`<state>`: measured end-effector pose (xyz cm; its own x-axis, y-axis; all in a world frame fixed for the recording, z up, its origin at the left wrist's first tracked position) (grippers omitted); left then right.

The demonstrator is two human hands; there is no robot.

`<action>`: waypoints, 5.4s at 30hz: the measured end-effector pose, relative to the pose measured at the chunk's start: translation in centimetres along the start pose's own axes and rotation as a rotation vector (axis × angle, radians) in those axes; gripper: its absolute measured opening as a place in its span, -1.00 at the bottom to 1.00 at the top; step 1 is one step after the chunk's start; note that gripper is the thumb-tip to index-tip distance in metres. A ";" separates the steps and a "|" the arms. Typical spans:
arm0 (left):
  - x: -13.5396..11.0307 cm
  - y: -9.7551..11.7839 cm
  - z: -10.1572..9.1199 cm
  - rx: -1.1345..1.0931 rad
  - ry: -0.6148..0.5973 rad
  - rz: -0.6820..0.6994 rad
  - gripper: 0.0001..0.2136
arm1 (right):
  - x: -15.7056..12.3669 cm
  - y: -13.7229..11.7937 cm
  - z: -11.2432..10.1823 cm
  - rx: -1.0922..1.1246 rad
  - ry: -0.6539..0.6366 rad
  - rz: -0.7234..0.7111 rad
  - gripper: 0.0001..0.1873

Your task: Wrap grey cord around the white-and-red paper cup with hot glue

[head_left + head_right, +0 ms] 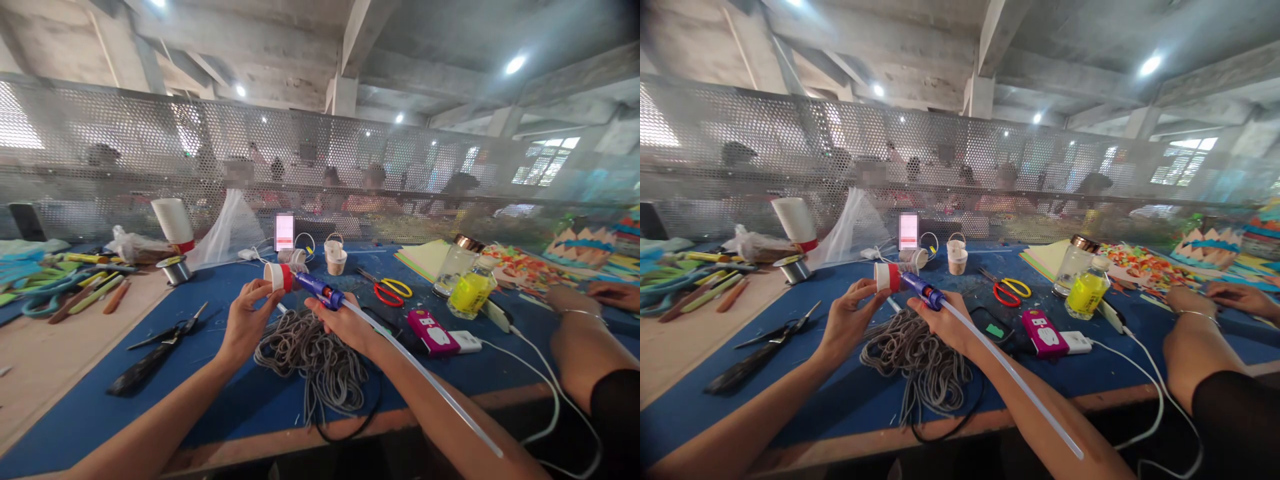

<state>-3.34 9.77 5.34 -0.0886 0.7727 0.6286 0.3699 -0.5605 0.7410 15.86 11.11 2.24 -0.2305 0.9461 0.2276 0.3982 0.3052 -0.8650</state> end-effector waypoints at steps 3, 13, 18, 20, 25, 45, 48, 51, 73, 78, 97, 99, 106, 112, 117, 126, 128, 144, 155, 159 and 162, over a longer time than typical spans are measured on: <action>0.1 -0.4 -0.1 -0.071 0.001 -0.060 -0.78 | -0.1 -0.6 0.1 0.014 -0.016 -0.043 -0.53; -0.6 -2.0 1.5 -0.435 -0.089 -0.353 -0.72 | 0.3 -1.3 -1.0 0.050 0.191 -0.219 -0.68; -1.2 -2.6 2.5 -0.580 -0.107 -0.451 -0.69 | 0.0 -1.6 -0.4 -0.096 0.179 -0.265 -0.69; -1.3 -2.8 2.6 -0.634 -0.085 -0.474 -0.69 | -0.2 -1.5 -0.2 -0.130 0.187 -0.263 -0.69; -1.3 -2.6 2.9 -0.676 -0.093 -0.466 -0.70 | -0.5 -1.7 0.1 -0.101 0.198 -0.309 -0.74; -1.3 -2.8 3.5 -0.805 -0.056 -0.507 -0.74 | -0.5 -1.6 0.1 -0.103 0.244 -0.351 -0.91; -1.2 -2.9 3.0 -0.733 -0.052 -0.495 -0.70 | -0.5 -1.5 -0.7 -0.109 0.273 -0.353 -0.98; -1.1 -2.8 2.6 -0.592 -0.081 -0.451 -0.70 | -0.5 -1.7 -1.7 -0.153 0.306 -0.345 -0.91; -2.4 -0.7 5.3 -0.493 -0.388 -0.456 -0.77 | -0.2 -2.9 -3.7 -0.283 0.381 -0.448 -0.88; -2.5 -0.6 5.4 -0.475 -0.410 -0.445 -0.76 | -0.2 -3.3 -3.9 -0.265 0.382 -0.461 -0.92; -2.8 -0.3 5.8 -0.501 -0.484 -0.429 -0.76 | 0.3 -2.9 -3.7 -0.283 0.355 -0.452 -0.91; -2.7 -0.2 5.8 -0.498 -0.489 -0.410 -0.76 | 0.4 -2.7 -3.7 -0.283 0.356 -0.443 -0.92; -2.7 0.2 5.7 -0.514 -0.487 -0.405 -0.77 | 0.5 -2.5 -3.7 -0.302 0.351 -0.420 -0.91; -2.7 0.4 5.6 -0.525 -0.490 -0.395 -0.79 | 0.6 -2.5 -3.7 -0.301 0.355 -0.401 -0.90; -2.7 0.3 5.6 -0.542 -0.495 -0.382 -0.81 | 0.7 -2.3 -3.8 -0.276 0.353 -0.365 -0.87; -2.8 0.4 5.5 -0.541 -0.493 -0.376 -0.83 | 0.7 -2.4 -3.8 -0.267 0.342 -0.348 -0.83; -2.7 0.5 5.5 -0.533 -0.491 -0.371 -0.83 | 0.7 -2.3 -3.8 -0.263 0.343 -0.337 -0.82; -2.6 0.9 5.2 -0.504 -0.492 -0.334 -0.86 | 0.9 -1.9 -3.6 -0.186 0.292 -0.280 -0.80; -2.4 1.5 5.0 -0.453 -0.495 -0.307 -0.82 | 1.4 -1.0 -3.2 -0.142 0.233 -0.225 -0.81; -2.4 1.7 5.0 -0.447 -0.500 -0.298 -0.80 | 1.6 -0.6 -3.0 -0.135 0.206 -0.216 -0.84; -2.4 1.8 5.0 -0.445 -0.509 -0.303 -0.80 | 1.8 -0.5 -2.9 -0.133 0.190 -0.213 -0.86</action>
<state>2.20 8.40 3.95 0.3529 0.8946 0.2742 -0.0220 -0.2850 0.9583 17.87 12.97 4.36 -0.1559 0.8588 0.4880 0.4744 0.4985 -0.7256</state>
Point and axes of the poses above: each hand's wrist, its own x-axis towards the middle knuckle, its own z-axis out of the palm, y = z × x, the point moved 10 cm from there along x, towards the middle knuckle, and after that the axes turned 8 degrees about -x, right-handed, at the moved point
